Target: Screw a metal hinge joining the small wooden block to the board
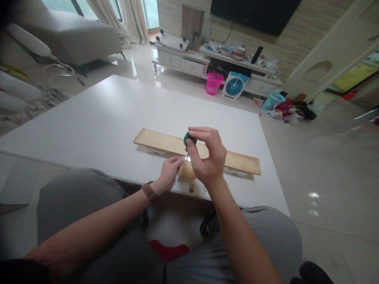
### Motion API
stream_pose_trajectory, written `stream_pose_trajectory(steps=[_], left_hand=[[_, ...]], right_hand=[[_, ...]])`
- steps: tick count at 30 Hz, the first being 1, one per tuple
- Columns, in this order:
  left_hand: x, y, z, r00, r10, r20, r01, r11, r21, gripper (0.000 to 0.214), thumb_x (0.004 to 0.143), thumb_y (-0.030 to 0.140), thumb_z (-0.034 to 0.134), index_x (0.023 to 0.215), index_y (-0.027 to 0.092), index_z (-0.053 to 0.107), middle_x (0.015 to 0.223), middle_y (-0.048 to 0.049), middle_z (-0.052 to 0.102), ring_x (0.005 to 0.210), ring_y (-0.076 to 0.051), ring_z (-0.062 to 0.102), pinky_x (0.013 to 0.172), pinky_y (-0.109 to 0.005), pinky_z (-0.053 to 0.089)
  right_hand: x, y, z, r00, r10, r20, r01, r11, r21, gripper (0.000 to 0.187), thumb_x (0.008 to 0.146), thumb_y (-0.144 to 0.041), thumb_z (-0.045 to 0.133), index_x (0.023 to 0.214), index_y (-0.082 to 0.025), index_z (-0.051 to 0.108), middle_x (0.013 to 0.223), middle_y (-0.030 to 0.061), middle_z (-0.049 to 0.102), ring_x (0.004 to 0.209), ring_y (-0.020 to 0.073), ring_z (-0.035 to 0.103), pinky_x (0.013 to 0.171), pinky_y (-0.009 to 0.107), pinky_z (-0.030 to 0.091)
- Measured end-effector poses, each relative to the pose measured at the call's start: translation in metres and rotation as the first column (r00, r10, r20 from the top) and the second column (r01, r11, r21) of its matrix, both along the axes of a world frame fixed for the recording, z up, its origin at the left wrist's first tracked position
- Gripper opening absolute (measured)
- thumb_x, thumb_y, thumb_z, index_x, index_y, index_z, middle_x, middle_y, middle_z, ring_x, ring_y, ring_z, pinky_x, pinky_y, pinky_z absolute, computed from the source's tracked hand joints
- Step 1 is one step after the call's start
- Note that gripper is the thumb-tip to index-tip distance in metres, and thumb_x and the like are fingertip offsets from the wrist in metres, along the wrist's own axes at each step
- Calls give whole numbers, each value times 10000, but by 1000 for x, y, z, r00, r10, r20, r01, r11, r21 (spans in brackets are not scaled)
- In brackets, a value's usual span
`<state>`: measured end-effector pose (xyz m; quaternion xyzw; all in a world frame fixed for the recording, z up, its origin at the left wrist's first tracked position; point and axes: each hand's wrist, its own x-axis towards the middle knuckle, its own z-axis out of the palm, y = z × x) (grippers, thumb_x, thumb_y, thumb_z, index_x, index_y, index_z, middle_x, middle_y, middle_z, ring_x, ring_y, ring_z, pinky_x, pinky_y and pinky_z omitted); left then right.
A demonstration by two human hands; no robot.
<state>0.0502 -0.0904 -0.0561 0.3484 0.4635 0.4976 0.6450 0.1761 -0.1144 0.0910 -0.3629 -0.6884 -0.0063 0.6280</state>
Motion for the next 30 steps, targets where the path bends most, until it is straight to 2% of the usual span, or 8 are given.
stream_pose_trajectory(steps=[3, 6, 10, 14, 16, 22, 27, 30], left_hand=[[0, 0, 0, 1000, 0, -3, 0, 1000, 6, 253, 688, 391, 848, 769, 153, 831, 718, -43, 737, 673, -152, 547, 681, -295, 416], [0, 1, -2, 1000, 0, -18, 0, 1000, 8, 259, 691, 395, 847, 782, 153, 835, 735, -48, 746, 678, -156, 551, 681, -298, 414], [1, 1, -6, 1000, -3, -19, 3, 1000, 19, 273, 708, 419, 850, 785, 157, 836, 763, -60, 761, 708, -168, 580, 698, -302, 425], [1, 2, -8, 1000, 0, -27, 1, 1000, 20, 285, 701, 424, 854, 789, 153, 839, 767, -63, 765, 708, -168, 581, 703, -305, 431], [1, 2, -7, 1000, -1, -29, 1, 1000, 10, 295, 696, 430, 857, 792, 152, 841, 754, -60, 760, 695, -165, 573, 696, -304, 428], [0, 2, -4, 999, 1, -37, 1, 1000, 31, 272, 698, 413, 846, 783, 154, 845, 777, -73, 778, 710, -170, 591, 698, -302, 435], [0, 1, -2, 1000, -1, -28, 1, 1000, 3, 279, 692, 419, 854, 774, 153, 836, 738, -59, 756, 687, -165, 577, 679, -300, 429], [1, 1, -2, 1000, -1, -10, 1, 1000, -3, 278, 683, 421, 855, 766, 157, 830, 736, -51, 752, 694, -165, 581, 689, -300, 430]], right_hand=[[0, 1, 2, 998, -63, 11, 63, 998, 32, 176, 953, -179, 791, 1087, -282, 746, 1010, 22, 720, 946, 206, 716, 816, 400, 611], [0, 0, 3, 995, -104, 12, 103, 994, 22, 197, 916, -184, 847, 1067, -281, 766, 977, 7, 656, 890, 179, 668, 764, 362, 587], [0, -2, 4, 996, -77, 50, 77, 997, 1, 168, 983, -211, 759, 1133, -277, 792, 1064, 48, 700, 985, 210, 705, 820, 396, 614], [0, -4, 4, 997, -13, 72, 14, 1000, -14, 283, 1039, -160, 627, 1241, -293, 774, 1202, 76, 788, 1168, 258, 755, 957, 471, 636], [0, -3, 5, 998, -10, 66, 10, 1000, -1, 277, 1028, -149, 651, 1232, -295, 771, 1177, 68, 803, 1158, 258, 766, 973, 479, 640], [-1, -1, 4, 994, -105, 24, 104, 994, 41, 158, 937, -185, 821, 1061, -272, 775, 988, 30, 712, 923, 207, 713, 790, 399, 627], [1, 0, 1, 999, -30, 16, 29, 1000, 9, 216, 1034, -171, 647, 1178, -285, 758, 1195, 72, 760, 1149, 244, 748, 936, 455, 634], [1, -1, 1, 999, -17, 28, 18, 1000, -7, 245, 1035, -158, 642, 1202, -293, 760, 1166, 63, 780, 1142, 241, 760, 953, 459, 636]])
